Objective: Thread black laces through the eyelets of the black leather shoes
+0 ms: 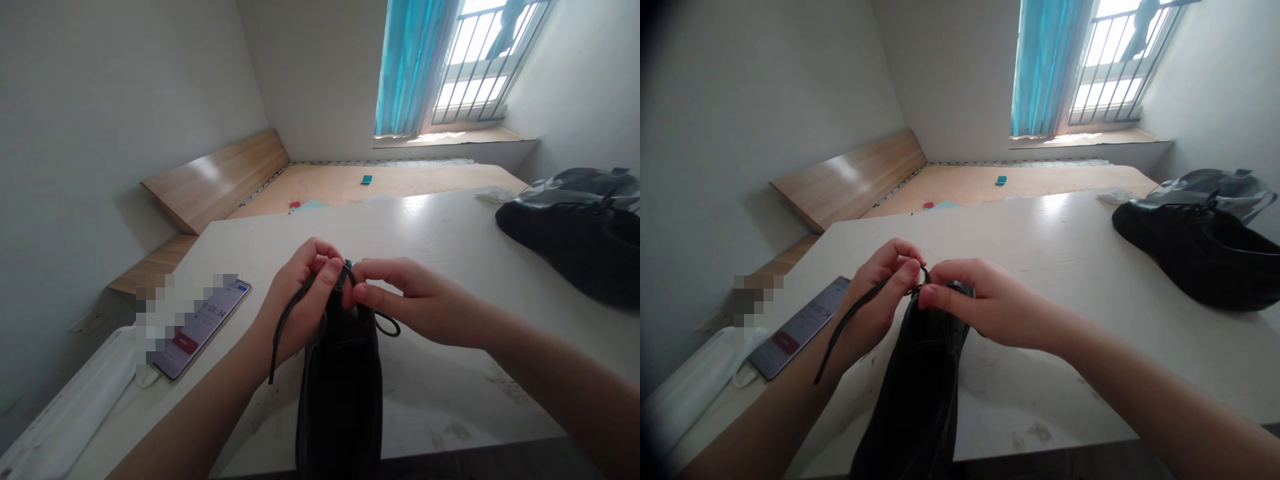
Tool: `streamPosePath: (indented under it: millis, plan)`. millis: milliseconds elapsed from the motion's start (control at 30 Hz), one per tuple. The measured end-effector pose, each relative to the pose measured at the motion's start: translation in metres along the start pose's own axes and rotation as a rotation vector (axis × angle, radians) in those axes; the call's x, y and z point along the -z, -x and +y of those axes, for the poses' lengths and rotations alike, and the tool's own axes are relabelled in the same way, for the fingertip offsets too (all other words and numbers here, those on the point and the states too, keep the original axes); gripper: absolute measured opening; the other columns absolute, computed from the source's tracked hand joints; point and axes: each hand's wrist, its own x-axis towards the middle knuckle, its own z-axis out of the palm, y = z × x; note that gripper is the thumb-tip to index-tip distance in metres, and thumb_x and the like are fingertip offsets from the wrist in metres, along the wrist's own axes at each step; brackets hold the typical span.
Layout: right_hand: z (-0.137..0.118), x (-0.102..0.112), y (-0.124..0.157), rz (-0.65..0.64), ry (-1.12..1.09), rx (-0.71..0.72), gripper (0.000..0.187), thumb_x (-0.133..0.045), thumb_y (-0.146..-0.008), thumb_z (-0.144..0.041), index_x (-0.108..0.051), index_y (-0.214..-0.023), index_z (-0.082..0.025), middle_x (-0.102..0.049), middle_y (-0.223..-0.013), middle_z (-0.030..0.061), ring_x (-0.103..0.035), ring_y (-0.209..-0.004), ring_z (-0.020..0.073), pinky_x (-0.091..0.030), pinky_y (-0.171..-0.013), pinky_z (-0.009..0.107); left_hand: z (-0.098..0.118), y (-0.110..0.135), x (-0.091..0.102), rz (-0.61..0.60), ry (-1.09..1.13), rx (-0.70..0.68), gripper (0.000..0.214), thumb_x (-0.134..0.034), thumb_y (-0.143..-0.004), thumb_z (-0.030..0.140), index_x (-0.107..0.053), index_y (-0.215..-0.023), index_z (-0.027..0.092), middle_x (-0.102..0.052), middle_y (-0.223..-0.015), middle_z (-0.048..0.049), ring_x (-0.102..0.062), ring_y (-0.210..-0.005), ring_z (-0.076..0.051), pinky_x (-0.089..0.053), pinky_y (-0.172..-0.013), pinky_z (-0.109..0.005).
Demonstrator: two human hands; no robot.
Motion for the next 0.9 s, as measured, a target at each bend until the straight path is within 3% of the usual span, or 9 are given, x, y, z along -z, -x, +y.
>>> streamPosePath:
  millis: [100,167,233,333,467,633,767,900]
  plan:
    - [-0.019,-0.001,-0.004,0.046,-0.291,0.047,0.03,-0.044,-0.096,-0.039,-0.055,-0.077,-0.018,-0.053,-0.066,-0.0005,-0.051,-0.062,0.0111,-0.042,-0.06,0.025,-0.001,-0.001,0.005,0.017,0.005,-0.014,0.019,-0.036,-0.095,0.035,-0.051,-0.1,0.023,-0.047,-0.056,0.0067,-0.043,-0.05,-0.01,-0.034,-0.051,-0.023]
    - [-0.03,0.002,-0.007,0.131,-0.381,0.059,0.019,-0.048,-0.093,-0.034,-0.055,-0.082,-0.02,-0.046,-0.062,-0.0033,-0.044,-0.054,0.0093,-0.037,-0.052,0.024,-0.001,-0.002,0.01,0.067,-0.145,-0.04,0.02,-0.035,-0.093,0.028,-0.054,-0.097,0.023,-0.04,-0.055,0.0065,-0.039,-0.05,-0.011,-0.031,-0.051,-0.024]
    - [-0.039,0.001,-0.01,0.139,-0.297,0.018,0.014,-0.053,-0.089,-0.031,-0.058,-0.081,-0.021,-0.042,-0.061,-0.0041,-0.038,-0.053,0.0085,-0.031,-0.049,0.023,0.0,-0.004,0.016,0.102,-0.383,-0.052,0.022,-0.035,-0.089,0.021,-0.057,-0.089,0.022,-0.043,-0.057,0.0045,-0.042,-0.054,-0.013,-0.031,-0.054,-0.026]
    - [-0.044,-0.013,-0.019,-0.015,-0.026,-0.088,0.03,-0.059,-0.085,-0.04,-0.054,-0.065,-0.018,-0.038,-0.058,-0.0039,-0.034,-0.052,0.0077,-0.027,-0.047,0.023,0.001,-0.008,0.023,0.153,-0.728,-0.022,0.02,-0.039,-0.081,0.016,-0.057,-0.078,0.021,-0.055,-0.066,0.0009,-0.046,-0.061,-0.016,-0.028,-0.057,-0.028]
    - [-0.042,-0.033,-0.037,-0.123,0.206,-0.154,0.034,-0.06,-0.085,-0.039,-0.052,-0.061,-0.017,-0.034,-0.054,-0.0053,-0.029,-0.048,0.0058,-0.021,-0.045,0.023,-0.001,-0.011,0.029,0.151,-0.937,0.069,0.005,-0.051,-0.072,0.023,-0.055,-0.07,0.022,-0.056,-0.065,0.0001,-0.043,-0.057,-0.017,-0.022,-0.054,-0.029]
    - [-0.034,-0.027,-0.051,-0.042,0.334,-0.059,0.025,-0.053,-0.089,-0.038,-0.056,-0.074,-0.018,-0.045,-0.062,-0.0042,-0.038,-0.054,0.0075,-0.026,-0.051,0.023,-0.003,-0.013,0.037,0.192,-0.865,0.053,0.007,-0.05,-0.071,0.024,-0.055,-0.067,0.021,-0.056,-0.061,-0.0005,-0.045,-0.059,-0.018,-0.021,-0.055,-0.029]
    - [-0.026,-0.021,-0.052,0.053,0.471,-0.146,0.033,-0.06,-0.081,-0.051,-0.057,-0.091,-0.021,-0.046,-0.061,-0.0049,-0.039,-0.054,0.0096,-0.025,-0.05,0.024,-0.001,-0.012,0.04,0.26,-0.645,0.06,0.017,-0.04,-0.071,0.015,-0.055,-0.065,0.02,-0.058,-0.061,0.0002,-0.047,-0.06,-0.017,-0.027,-0.055,-0.029]
    - [-0.022,-0.025,-0.054,0.002,0.431,-0.183,0.032,-0.058,-0.082,-0.051,-0.061,-0.078,-0.019,-0.043,-0.056,-0.0047,-0.035,-0.051,0.0089,-0.024,-0.049,0.025,-0.003,-0.013,0.04,0.265,-0.536,0.014,0.017,-0.038,-0.072,0.014,-0.051,-0.062,0.02,-0.055,-0.057,0.001,-0.047,-0.059,-0.016,-0.029,-0.055,-0.028]
